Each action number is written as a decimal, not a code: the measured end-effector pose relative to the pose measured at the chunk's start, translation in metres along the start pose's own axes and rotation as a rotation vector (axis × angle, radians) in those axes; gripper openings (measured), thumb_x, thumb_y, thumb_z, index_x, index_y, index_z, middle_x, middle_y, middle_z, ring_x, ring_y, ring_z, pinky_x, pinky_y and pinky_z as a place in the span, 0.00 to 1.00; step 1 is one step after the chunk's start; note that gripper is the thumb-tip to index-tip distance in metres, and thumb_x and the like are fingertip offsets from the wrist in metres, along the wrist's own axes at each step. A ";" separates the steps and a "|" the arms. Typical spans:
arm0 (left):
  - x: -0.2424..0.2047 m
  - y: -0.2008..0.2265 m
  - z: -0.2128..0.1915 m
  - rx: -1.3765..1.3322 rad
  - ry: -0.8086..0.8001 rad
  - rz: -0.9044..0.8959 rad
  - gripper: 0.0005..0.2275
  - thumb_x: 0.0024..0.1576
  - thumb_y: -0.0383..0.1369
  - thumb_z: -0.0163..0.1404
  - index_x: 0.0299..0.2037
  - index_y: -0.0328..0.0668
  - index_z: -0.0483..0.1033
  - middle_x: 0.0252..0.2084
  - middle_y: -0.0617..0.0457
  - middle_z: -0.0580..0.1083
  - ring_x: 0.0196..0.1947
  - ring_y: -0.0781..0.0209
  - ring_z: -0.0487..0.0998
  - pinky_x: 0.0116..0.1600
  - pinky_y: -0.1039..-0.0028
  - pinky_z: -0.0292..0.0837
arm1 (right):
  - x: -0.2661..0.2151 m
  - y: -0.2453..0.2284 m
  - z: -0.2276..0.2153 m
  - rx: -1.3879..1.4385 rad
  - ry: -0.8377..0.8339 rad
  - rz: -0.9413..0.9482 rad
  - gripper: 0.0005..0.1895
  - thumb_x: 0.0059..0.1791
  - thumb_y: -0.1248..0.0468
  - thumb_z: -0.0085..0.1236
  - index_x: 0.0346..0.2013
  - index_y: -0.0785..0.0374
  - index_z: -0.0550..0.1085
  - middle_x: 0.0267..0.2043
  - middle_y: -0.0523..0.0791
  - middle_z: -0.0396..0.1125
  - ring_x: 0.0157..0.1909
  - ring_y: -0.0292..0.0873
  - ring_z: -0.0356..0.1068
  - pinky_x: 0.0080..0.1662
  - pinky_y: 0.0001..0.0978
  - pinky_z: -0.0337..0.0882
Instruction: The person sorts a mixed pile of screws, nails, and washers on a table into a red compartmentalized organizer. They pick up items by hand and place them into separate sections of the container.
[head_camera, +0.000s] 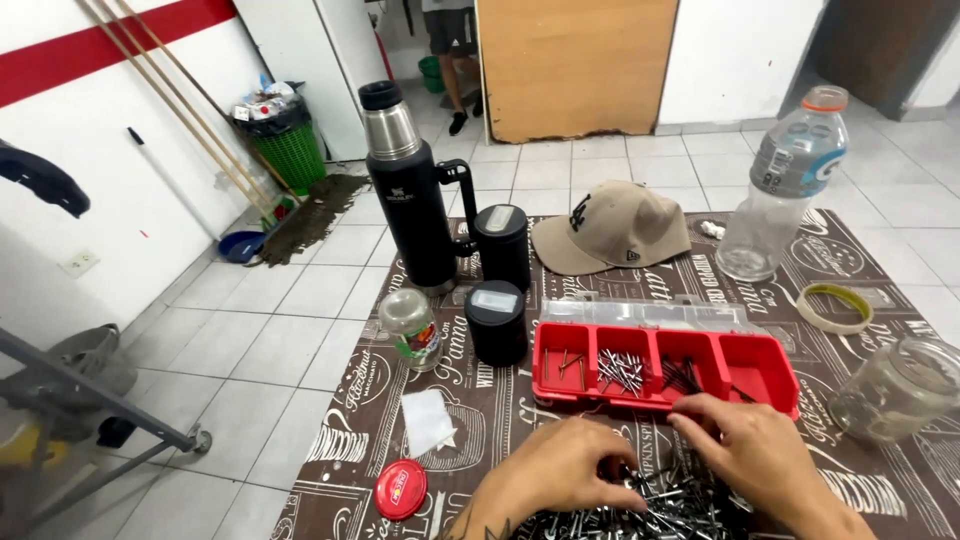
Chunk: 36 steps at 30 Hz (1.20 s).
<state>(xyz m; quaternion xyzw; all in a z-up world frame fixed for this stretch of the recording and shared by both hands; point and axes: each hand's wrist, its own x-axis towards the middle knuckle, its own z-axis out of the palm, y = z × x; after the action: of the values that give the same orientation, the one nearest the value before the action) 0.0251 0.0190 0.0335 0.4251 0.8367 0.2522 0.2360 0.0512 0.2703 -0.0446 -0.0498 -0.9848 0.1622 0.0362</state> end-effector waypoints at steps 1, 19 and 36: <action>0.001 -0.003 0.003 0.002 0.009 -0.005 0.20 0.49 0.48 0.53 0.46 0.44 0.78 0.40 0.52 0.78 0.39 0.58 0.77 0.41 0.69 0.73 | 0.002 0.000 0.005 0.000 0.002 -0.010 0.16 0.46 0.41 0.52 0.45 0.33 0.79 0.33 0.25 0.82 0.31 0.27 0.80 0.39 0.26 0.80; 0.013 -0.025 0.026 0.154 0.077 0.169 0.06 0.59 0.35 0.53 0.43 0.48 0.80 0.42 0.52 0.76 0.45 0.51 0.77 0.41 0.55 0.72 | 0.006 0.019 0.055 -0.070 -0.030 -0.265 0.14 0.47 0.40 0.52 0.44 0.32 0.75 0.34 0.28 0.81 0.37 0.36 0.81 0.39 0.37 0.77; 0.007 -0.019 0.000 -0.515 0.423 -0.084 0.04 0.57 0.27 0.54 0.40 0.41 0.81 0.34 0.52 0.80 0.21 0.73 0.68 0.22 0.89 0.61 | -0.004 -0.003 0.013 0.080 0.119 -0.207 0.20 0.48 0.51 0.54 0.56 0.40 0.72 0.14 0.36 0.71 0.15 0.37 0.66 0.24 0.33 0.65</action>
<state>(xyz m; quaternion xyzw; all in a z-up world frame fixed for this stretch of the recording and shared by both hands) 0.0100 0.0145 0.0204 0.2547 0.7928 0.5280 0.1669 0.0540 0.2632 -0.0566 0.0440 -0.9735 0.1935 0.1134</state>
